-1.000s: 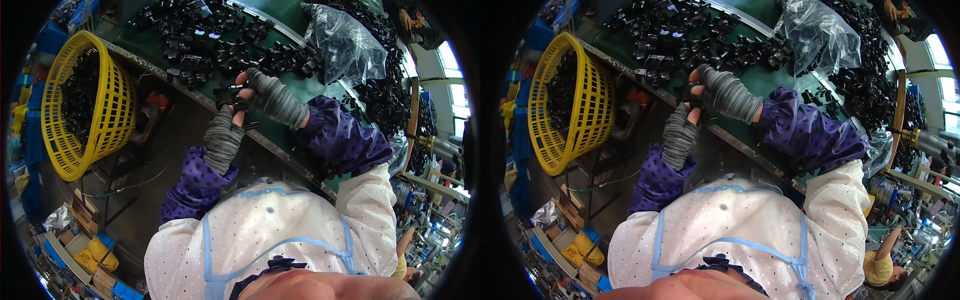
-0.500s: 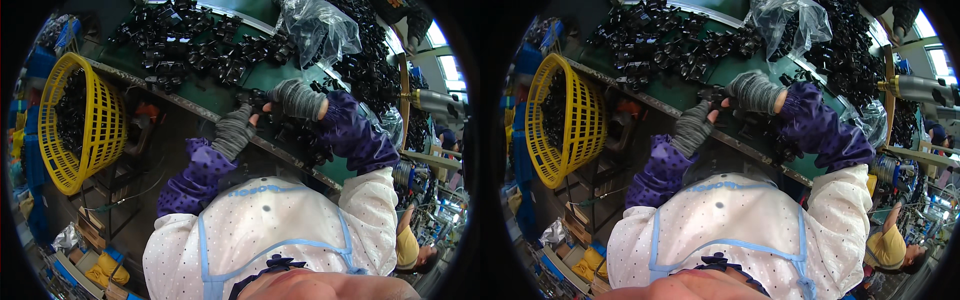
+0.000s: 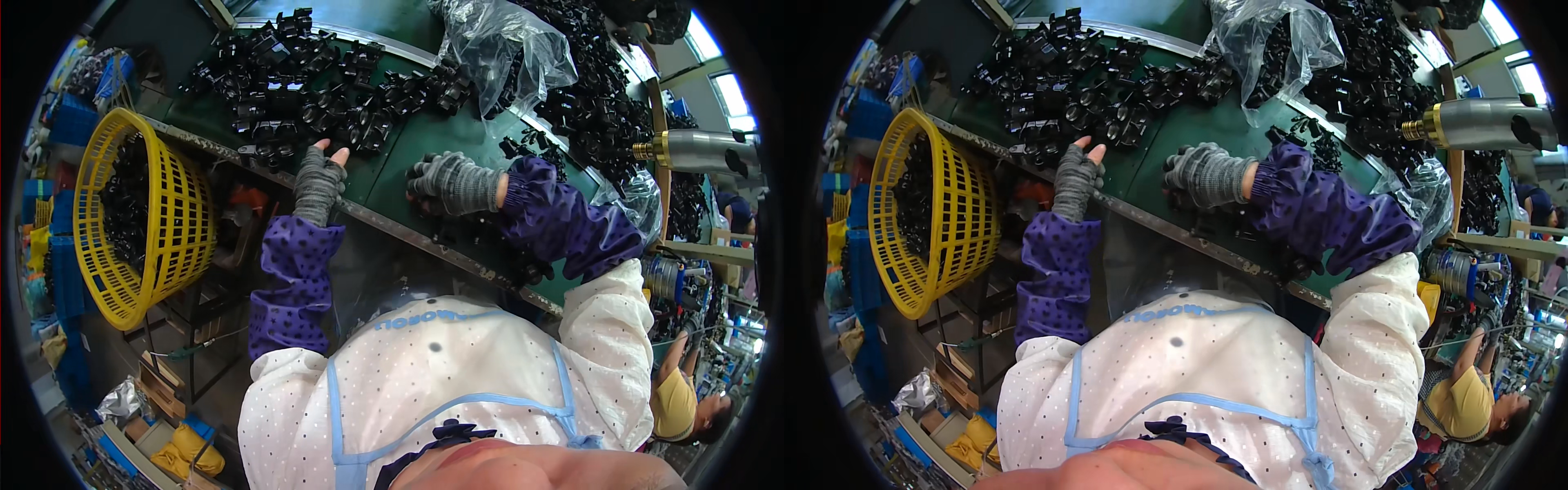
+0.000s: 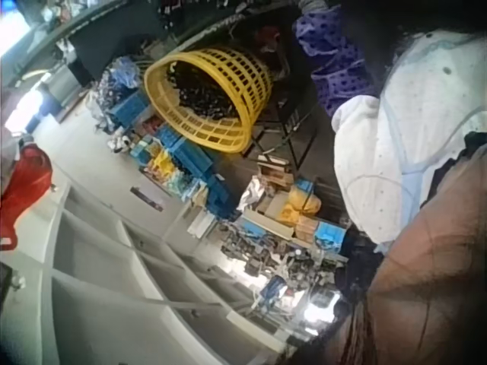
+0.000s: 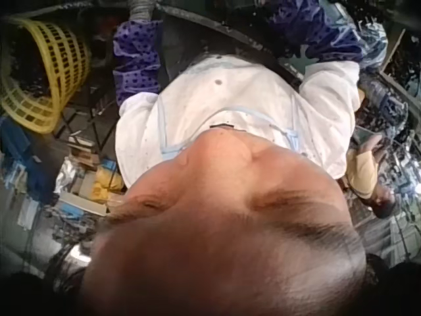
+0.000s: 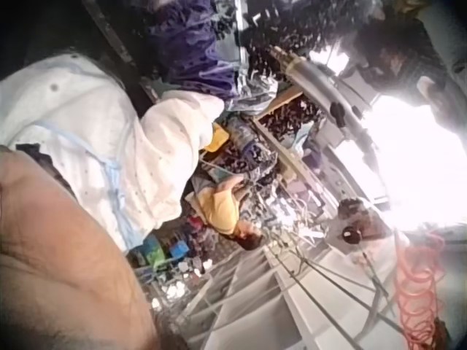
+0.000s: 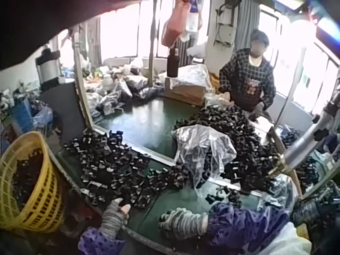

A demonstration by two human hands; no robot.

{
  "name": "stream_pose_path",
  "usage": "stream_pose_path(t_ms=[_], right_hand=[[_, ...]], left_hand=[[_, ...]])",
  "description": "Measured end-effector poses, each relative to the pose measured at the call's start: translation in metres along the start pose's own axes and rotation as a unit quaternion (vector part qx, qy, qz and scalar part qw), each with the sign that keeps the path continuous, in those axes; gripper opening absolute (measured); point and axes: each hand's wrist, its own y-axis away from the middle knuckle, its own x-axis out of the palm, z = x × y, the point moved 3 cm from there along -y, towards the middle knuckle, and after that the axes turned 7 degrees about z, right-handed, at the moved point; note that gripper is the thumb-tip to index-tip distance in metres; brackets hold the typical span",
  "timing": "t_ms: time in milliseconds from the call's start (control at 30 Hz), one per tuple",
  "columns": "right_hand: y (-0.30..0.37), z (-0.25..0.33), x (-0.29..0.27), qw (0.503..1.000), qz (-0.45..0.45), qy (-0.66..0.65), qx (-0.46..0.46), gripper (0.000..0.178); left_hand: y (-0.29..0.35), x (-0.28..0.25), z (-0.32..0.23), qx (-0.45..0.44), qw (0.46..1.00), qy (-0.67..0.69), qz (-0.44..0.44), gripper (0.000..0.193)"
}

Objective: The recorder is assembling small black components at a workstation using a pneumatic screwdriver.

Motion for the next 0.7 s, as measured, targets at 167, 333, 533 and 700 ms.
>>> stream_pose_path(t_ms=[167,333,533,700], right_hand=[[-0.003,-0.019,-0.067,0.984,-0.161,0.021,0.076,0.031],[-0.073,-0.057,-0.091,0.962,-0.111,0.194,0.159,0.05],[-0.09,-0.04,-0.085,0.969,-0.035,0.188,0.157,0.053],[-0.077,-0.027,-0.082,0.966,-0.06,0.121,0.219,0.041]], left_hand=[[-0.051,-0.001,0.039,0.068,0.948,-0.3,-0.083,0.054],[-0.019,-0.009,0.01,0.264,0.874,-0.386,-0.132,0.038],[0.019,-0.029,-0.043,0.171,0.829,-0.531,0.042,0.04],[0.002,-0.018,-0.049,0.377,0.609,-0.692,0.086,0.038]])
